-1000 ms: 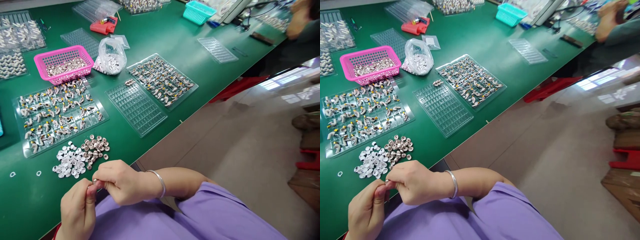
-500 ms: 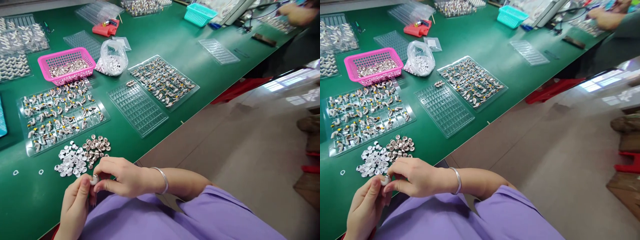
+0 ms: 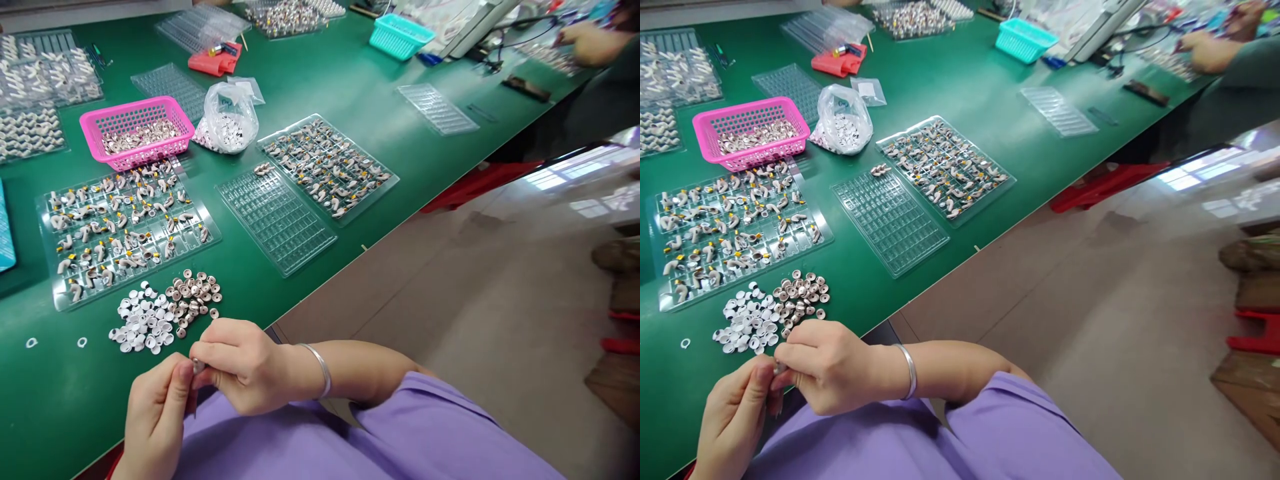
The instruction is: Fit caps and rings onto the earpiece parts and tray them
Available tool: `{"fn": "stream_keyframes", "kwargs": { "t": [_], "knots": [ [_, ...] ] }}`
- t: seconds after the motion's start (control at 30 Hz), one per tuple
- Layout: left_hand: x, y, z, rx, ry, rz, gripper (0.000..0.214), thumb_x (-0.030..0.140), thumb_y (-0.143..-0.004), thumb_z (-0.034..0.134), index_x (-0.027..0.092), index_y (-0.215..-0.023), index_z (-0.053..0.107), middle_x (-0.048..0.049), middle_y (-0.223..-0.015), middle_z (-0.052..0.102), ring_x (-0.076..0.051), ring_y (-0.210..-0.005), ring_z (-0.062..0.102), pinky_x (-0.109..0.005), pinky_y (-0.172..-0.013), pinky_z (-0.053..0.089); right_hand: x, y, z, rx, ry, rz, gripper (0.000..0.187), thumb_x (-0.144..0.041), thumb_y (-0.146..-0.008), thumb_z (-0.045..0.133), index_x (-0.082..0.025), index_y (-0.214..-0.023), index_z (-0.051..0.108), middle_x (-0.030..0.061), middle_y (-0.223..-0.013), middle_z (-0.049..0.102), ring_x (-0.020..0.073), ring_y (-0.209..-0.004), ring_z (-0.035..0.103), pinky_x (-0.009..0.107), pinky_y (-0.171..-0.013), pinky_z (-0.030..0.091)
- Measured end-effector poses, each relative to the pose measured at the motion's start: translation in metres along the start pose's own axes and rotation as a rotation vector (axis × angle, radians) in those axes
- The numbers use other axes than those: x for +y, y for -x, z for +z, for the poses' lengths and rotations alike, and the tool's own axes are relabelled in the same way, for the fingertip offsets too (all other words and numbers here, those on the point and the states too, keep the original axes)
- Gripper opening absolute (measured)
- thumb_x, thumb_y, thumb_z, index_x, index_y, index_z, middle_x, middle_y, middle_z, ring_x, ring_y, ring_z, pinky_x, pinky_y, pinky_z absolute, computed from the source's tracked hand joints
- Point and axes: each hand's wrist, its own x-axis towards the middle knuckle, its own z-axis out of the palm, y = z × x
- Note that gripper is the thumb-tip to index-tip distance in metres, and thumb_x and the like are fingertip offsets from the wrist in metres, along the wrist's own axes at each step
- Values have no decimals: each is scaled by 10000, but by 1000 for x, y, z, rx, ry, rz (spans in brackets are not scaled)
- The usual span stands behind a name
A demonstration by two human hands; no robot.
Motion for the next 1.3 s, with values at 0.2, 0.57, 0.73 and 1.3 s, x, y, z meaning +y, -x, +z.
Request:
{"fn": "stream_keyframes", "kwargs": {
  "t": [0.2, 0.57, 0.73, 1.3],
  "knots": [
    [-11, 0, -1, -31, 242, -211, 537, 553, -928, 526, 181, -543, 557, 12, -454, 541, -94, -429, 485, -196, -454, 381, 6, -2, 1, 58, -63, -45, 225, -202, -986, 479, -134, -797, 581, 61, -713, 608, 153, -677, 534, 263, -647, 481],
    [-9, -10, 14, -43, 1000, -656, 539, 628, -720, 745, 160, -515, 571, 37, -369, 457, -79, -355, 419, -194, -382, 360, 17, -10, 7, 111, -586, 351, 307, -442, -873, 692, -140, -915, 661, 10, -748, 624, 114, -665, 574, 249, -674, 510],
    [-17, -7, 19, -62, 877, -617, 565, 706, -751, 656, 173, -584, 573, 34, -402, 484, -92, -386, 444, -210, -413, 384, 11, -11, 15, 280, -429, 255, 305, -435, -907, 653, -133, -888, 689, 29, -746, 625, 122, -683, 573, 245, -669, 514],
    [-22, -10, -4, 246, 149, -51, 148, 348, -843, 721, 250, -953, 715, -15, -906, 681, -144, -775, 673, -190, -646, 567, 11, -11, 3, 13, 79, 102, 158, -253, -1016, 455, -157, -937, 551, 79, -833, 666, 188, -766, 602, 306, -720, 518]
  ]
}}
